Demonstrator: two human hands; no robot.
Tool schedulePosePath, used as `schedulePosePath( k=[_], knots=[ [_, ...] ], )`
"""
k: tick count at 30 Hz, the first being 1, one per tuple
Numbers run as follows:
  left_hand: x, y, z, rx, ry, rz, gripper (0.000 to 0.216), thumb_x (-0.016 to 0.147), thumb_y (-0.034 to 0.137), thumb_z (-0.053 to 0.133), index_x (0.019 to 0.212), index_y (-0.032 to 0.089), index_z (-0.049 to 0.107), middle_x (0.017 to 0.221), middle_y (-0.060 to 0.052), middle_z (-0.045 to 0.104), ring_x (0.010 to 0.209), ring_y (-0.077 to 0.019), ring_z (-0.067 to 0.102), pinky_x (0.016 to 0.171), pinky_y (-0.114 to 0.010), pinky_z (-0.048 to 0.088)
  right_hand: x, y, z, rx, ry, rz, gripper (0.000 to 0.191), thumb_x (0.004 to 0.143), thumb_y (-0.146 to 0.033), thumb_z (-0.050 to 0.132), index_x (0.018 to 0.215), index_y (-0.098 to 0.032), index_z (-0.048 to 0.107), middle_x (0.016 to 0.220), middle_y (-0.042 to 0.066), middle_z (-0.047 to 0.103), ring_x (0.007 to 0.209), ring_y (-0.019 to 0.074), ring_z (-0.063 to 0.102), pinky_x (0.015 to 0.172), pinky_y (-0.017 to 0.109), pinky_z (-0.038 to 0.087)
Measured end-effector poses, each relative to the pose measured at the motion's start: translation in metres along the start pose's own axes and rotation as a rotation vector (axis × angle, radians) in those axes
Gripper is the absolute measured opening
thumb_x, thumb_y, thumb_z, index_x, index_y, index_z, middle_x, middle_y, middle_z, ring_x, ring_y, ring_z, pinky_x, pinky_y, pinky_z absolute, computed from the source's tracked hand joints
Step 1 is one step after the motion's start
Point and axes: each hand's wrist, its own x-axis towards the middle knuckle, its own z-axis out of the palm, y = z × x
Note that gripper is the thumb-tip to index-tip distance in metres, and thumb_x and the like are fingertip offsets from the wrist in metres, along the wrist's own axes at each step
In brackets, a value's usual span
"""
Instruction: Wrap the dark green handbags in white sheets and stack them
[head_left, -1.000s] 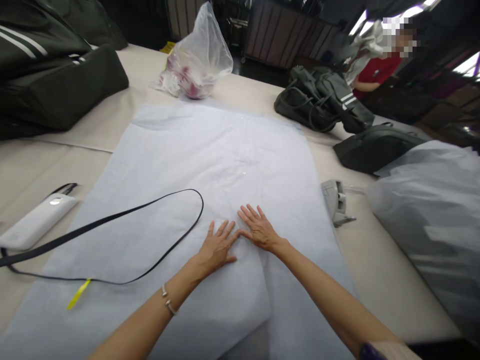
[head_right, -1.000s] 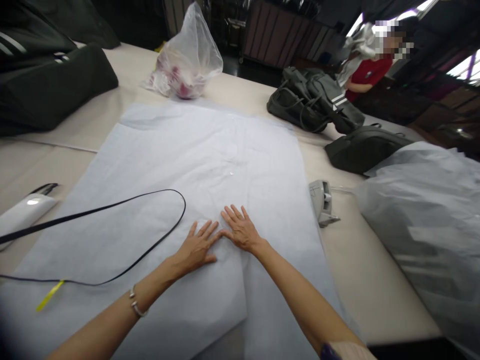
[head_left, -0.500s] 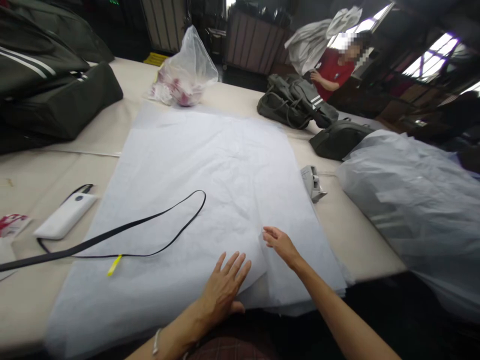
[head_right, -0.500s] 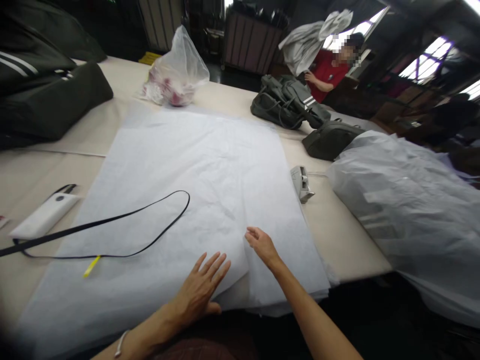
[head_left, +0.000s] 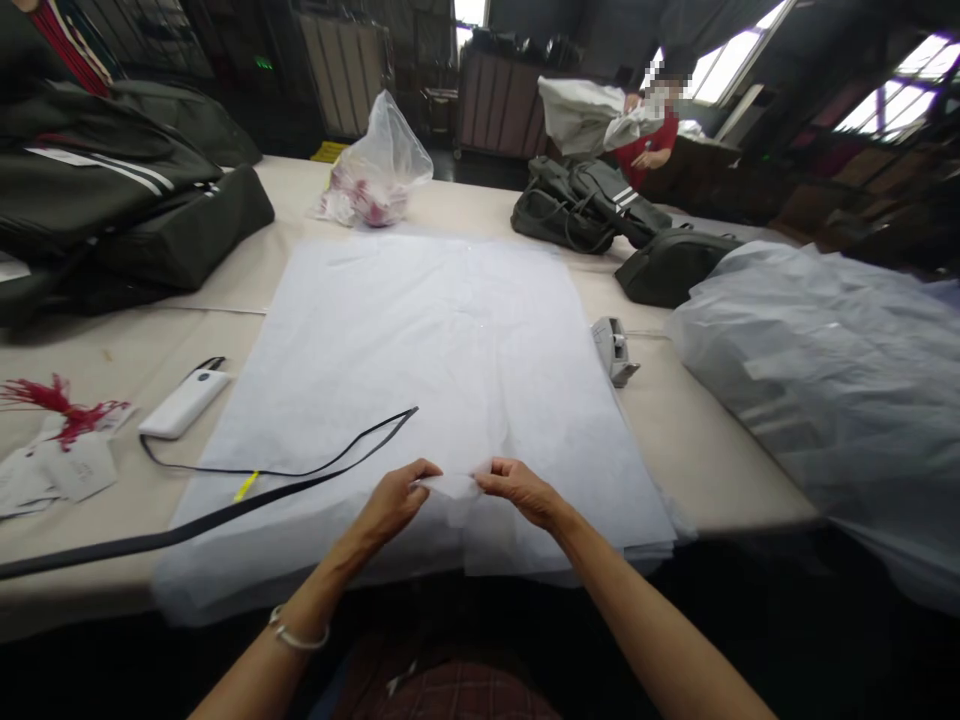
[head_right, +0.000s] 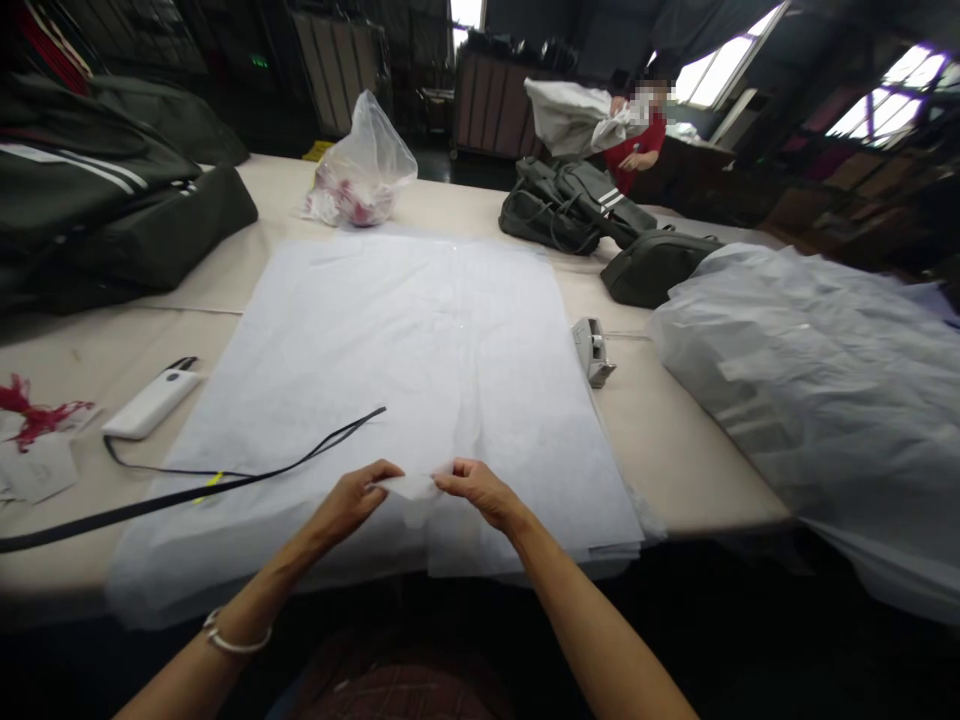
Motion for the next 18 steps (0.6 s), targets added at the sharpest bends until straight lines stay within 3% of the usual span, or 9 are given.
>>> schedulePosePath(
  k=[2, 5, 8, 12, 15, 18],
  knots=[
    [-0.003, 0.005, -0.009, 0.059, 0.073, 0.07, 0.036, 0.081, 0.018, 0.048, 0.116, 0.021, 0.058, 0.113, -0.006, 0.068, 0.105, -0.0213, 0.063, 0.09, -0.034, 0.051, -0.001, 0.002, 0.009, 0.062, 0.0, 0.046, 0.047, 0.064, -0.049, 0.081, 0.09, -0.014, 0.064, 0.078, 0.003, 0.069, 0.069, 0.0147, 0.064, 0.07, 0.03, 0.052],
    [-0.013, 0.012, 0.0, 0.406, 0.177, 0.273, 0.067, 0.076, 0.018, 0.06, 0.139, 0.02, 0.04, 0.132, -0.011, 0.057, 0.123, -0.0278, 0.052, 0.108, -0.048, 0.038, 0.004, 0.013, 0.021, 0.147, 0.038, 0.1, 0.048, 0.065, -0.049, 0.079, 0.094, -0.016, 0.059, 0.071, -0.001, 0.065, 0.056, 0.0122, 0.061, 0.054, 0.026, 0.05],
    [-0.022, 0.016, 0.024, 0.695, 0.211, 0.396, 0.076, 0.075, 0.01, 0.061, 0.145, 0.02, 0.033, 0.122, -0.01, 0.06, 0.117, -0.0267, 0.054, 0.112, -0.051, 0.03, 0.008, 0.031, 0.024, 0.132, 0.107, 0.14, 0.043, 0.069, -0.047, 0.075, 0.097, -0.018, 0.059, 0.061, -0.006, 0.057, 0.044, 0.0075, 0.05, 0.041, 0.019, 0.039],
    [-0.027, 0.008, 0.055, 0.833, 0.272, 0.456, 0.051, 0.083, 0.006, 0.051, 0.133, 0.017, 0.046, 0.102, -0.007, 0.063, 0.1, -0.0227, 0.058, 0.106, -0.046, 0.036, 0.003, 0.055, 0.015, 0.023, 0.148, 0.221, 0.044, 0.073, -0.049, 0.071, 0.103, -0.019, 0.058, 0.06, -0.006, 0.055, 0.042, 0.0062, 0.045, 0.038, 0.017, 0.033],
    [-0.031, -0.003, 0.069, 0.85, 0.179, 0.468, 0.026, 0.089, 0.009, 0.045, 0.11, 0.018, 0.059, 0.091, -0.005, 0.062, 0.093, -0.0208, 0.058, 0.107, -0.044, 0.036, -0.007, 0.072, 0.003, -0.044, 0.187, 0.235, 0.047, 0.073, -0.051, 0.071, 0.106, -0.019, 0.059, 0.069, -0.003, 0.06, 0.046, 0.0066, 0.048, 0.038, 0.017, 0.034],
    [-0.041, -0.014, 0.076, 0.851, 0.095, 0.447, 0.019, 0.088, 0.009, 0.046, 0.094, 0.018, 0.062, 0.088, -0.004, 0.063, 0.093, -0.0206, 0.058, 0.11, -0.046, 0.032, -0.016, 0.083, -0.006, -0.152, 0.19, 0.224, 0.05, 0.069, -0.049, 0.075, 0.104, -0.018, 0.059, 0.08, 0.002, 0.065, 0.056, 0.0096, 0.056, 0.041, 0.017, 0.038]
  ],
)
